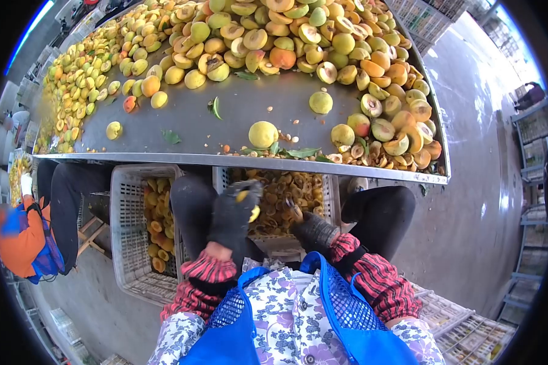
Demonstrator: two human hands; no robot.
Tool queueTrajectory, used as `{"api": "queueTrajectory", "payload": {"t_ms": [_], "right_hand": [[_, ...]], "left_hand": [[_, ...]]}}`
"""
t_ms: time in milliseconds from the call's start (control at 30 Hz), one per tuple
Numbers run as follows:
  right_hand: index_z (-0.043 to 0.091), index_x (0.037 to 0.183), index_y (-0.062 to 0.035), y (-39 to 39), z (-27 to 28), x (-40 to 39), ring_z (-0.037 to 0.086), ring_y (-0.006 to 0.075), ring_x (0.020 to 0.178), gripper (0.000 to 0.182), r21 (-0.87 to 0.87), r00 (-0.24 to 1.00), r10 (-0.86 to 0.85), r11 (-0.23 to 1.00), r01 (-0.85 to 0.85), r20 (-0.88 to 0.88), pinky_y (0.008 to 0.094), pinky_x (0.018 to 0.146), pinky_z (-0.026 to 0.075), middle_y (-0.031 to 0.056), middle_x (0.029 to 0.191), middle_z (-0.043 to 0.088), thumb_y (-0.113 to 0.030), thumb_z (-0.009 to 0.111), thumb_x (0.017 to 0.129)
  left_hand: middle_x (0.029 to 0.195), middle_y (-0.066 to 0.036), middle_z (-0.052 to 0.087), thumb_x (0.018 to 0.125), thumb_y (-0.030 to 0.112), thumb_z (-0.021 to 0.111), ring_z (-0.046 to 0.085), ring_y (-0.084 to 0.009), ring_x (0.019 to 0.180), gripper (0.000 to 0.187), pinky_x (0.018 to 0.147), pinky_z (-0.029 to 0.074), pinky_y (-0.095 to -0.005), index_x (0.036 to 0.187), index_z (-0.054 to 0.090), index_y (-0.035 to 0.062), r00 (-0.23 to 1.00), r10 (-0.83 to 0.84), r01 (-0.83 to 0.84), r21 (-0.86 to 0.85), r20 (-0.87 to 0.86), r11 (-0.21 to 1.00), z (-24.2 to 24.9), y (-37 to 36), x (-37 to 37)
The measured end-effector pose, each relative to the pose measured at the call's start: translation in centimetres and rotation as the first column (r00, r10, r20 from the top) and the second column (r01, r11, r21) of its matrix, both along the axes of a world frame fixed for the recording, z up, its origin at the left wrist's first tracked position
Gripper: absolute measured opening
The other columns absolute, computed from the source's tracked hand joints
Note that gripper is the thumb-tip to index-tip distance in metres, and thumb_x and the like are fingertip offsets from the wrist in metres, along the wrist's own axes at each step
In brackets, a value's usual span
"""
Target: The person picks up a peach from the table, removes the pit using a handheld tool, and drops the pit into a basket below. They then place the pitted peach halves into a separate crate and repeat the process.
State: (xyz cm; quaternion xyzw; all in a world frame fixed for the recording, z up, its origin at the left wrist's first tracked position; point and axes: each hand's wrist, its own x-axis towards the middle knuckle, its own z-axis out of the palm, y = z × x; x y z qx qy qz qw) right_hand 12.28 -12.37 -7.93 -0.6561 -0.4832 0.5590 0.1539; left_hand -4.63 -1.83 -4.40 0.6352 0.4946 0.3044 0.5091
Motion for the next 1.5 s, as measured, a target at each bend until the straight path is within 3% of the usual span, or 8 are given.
{"api": "queueTrajectory", "payload": {"t_ms": [100,167,267,433,667,833,933,1500], "right_hand": [[0.059,0.075,0.0015,-2.3,-6.6,1.0,0.058,0.0295,0.058,0.028,0.317,0.829,0.370,0.796,-0.516,0.420,0.0393,0.052,0.043,0.0173,0.059,0.055,-0.026,0.054,0.071],[0.059,0.076,0.0031,-2.0,-6.0,1.1,0.058,0.0292,0.059,0.030,0.197,0.967,0.204,0.953,-0.232,0.154,0.0387,0.053,0.043,0.0186,0.061,0.056,-0.027,0.055,0.070],[0.058,0.078,0.0052,-0.9,-1.8,0.8,0.059,0.0289,0.059,0.033,-0.053,0.996,-0.085,0.995,0.086,0.015,0.0381,0.053,0.043,0.0196,0.063,0.057,-0.027,0.056,0.069],[0.057,0.080,0.0066,-0.7,-3.1,0.9,0.059,0.0279,0.059,0.036,-0.162,0.981,-0.187,0.971,0.178,-0.042,0.0376,0.052,0.043,0.0181,0.063,0.058,-0.028,0.056,0.070],[0.055,0.086,0.0046,-0.7,-1.6,2.0,0.057,0.0229,0.053,0.035,-0.176,0.973,-0.225,0.957,0.229,0.044,0.0355,0.048,0.043,0.0132,0.062,0.057,-0.027,0.056,0.073],[0.050,0.092,-0.0024,-0.2,2.8,2.0,0.051,0.0145,0.046,0.027,-0.276,0.872,-0.458,0.872,0.404,-0.174,0.0288,0.042,0.041,0.0059,0.058,0.051,-0.021,0.057,0.075],[0.047,0.092,-0.0053,-0.3,4.7,2.1,0.049,0.0122,0.045,0.023,-0.176,0.842,-0.472,0.881,0.439,-0.263,0.0267,0.040,0.039,0.0035,0.057,0.049,-0.020,0.057,0.076],[0.044,0.090,0.0006,-0.2,9.0,-0.8,0.056,0.0394,0.073,0.033,0.384,0.949,-0.275,0.901,0.200,0.153,0.0468,0.061,0.044,0.0243,0.076,0.056,-0.028,0.057,0.077]], "left_hand": [[0.082,-0.010,0.061,0.081,0.020,0.054,0.059,-0.0194,0.076,0.022,0.069,0.045,-0.0287,0.094,0.060,0.0038,0.906,0.229,0.214,0.853,-0.355,0.475,5.5,2.7,-5.5],[0.090,-0.013,0.060,0.081,0.024,0.054,0.056,-0.0231,0.090,0.028,0.075,0.044,-0.0321,0.098,0.058,0.0025,0.905,0.393,-0.360,0.197,-0.163,0.912,7.2,4.7,-9.0],[0.096,-0.016,0.059,0.080,0.027,0.055,0.054,-0.0265,0.096,0.033,0.078,0.043,-0.0338,0.102,0.057,0.0022,0.401,0.453,-0.107,0.450,-0.796,0.887,8.5,6.8,-10.6],[0.105,-0.019,0.056,0.077,0.043,0.053,0.052,-0.0297,0.101,0.053,0.088,0.038,-0.0356,0.108,0.053,-0.0004,0.972,0.032,0.003,0.150,-0.231,0.989,3.9,10.1,-1.5],[0.100,-0.017,0.057,0.068,0.042,0.063,0.054,-0.0282,0.095,0.056,0.087,0.039,-0.0347,0.107,0.054,0.0018,0.578,-0.165,0.482,0.172,-0.799,0.859,2.9,11.3,11.1],[0.106,-0.016,0.055,0.071,0.027,0.059,0.053,-0.0273,0.097,0.045,0.089,0.040,-0.0392,0.109,0.053,0.0017,0.919,-0.313,0.365,-0.221,0.240,0.904,2.4,12.1,7.8],[0.113,-0.017,0.051,0.078,0.020,0.049,0.051,-0.0296,0.102,0.037,0.092,0.038,-0.0432,0.109,0.052,-0.0002,0.576,0.143,0.490,-0.481,0.805,0.727,5.3,8.9,6.0],[0.105,-0.014,0.056,0.092,0.024,0.034,0.054,-0.0205,0.098,0.037,0.086,0.043,-0.0305,0.110,0.048,-0.0061,0.589,-0.006,0.293,-0.207,0.808,0.933,3.8,-1.0,5.8]]}}
